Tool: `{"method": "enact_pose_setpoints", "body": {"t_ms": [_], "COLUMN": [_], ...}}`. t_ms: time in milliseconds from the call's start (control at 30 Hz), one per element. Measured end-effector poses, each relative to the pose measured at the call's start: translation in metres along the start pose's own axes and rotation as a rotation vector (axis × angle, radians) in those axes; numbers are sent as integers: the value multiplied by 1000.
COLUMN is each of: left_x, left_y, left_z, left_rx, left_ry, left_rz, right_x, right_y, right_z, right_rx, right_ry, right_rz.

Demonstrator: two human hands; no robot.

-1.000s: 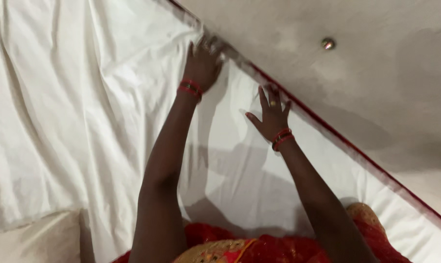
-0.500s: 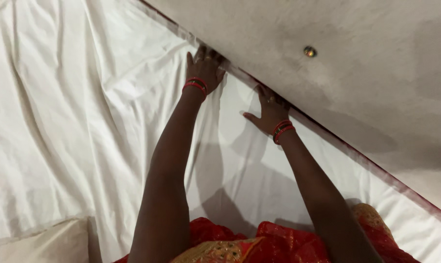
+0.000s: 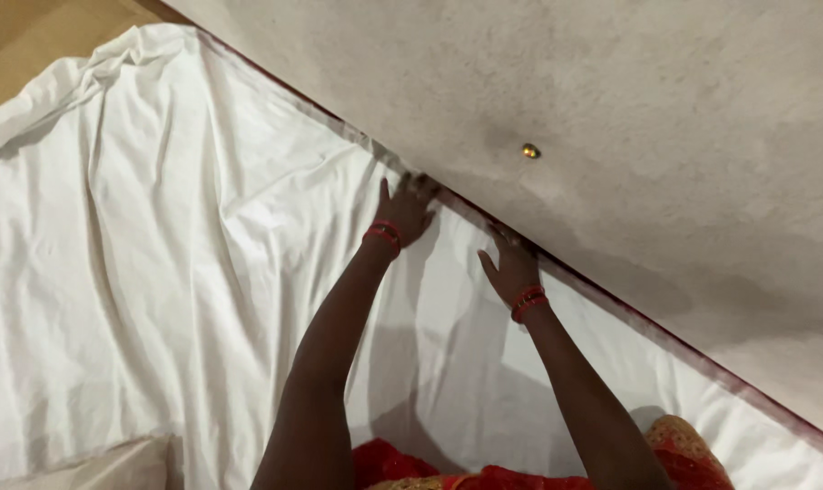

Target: The person smooths a white fitted sheet over a mattress, tucking the edges under the mattress and ensuring the surface is flat. They work around the perimeter of the bed, pulling the fabric tight and smoothing out wrinkles by hand.

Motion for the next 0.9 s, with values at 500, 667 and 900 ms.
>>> {"method": "enact_pose_setpoints", "body": {"t_ms": [500,667,900], "left_x": [-12,-13,41], "left_y": [22,20,15], "left_z": [-8,-7,3], "left_rx": [196,59,-13], "left_ry": [-62,-111,-179], "left_rz": [-98,-69,-113], "right_x": [13,20,50], "right_y": [11,8,-7], "right_z": [3,-6,-12], "right_rx": [145,96,27], "right_ry": [-300,-166,-147], "right_rz": [102,61,30]}}
Point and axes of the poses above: each hand's wrist, its own y-axis towards the middle knuckle, its own z-axis out of the palm, x = y × z, the point moved 10 cm from there along y, towards the middle knuckle, and after that the axes turned 1 degree about -x, right-handed, at the moved point
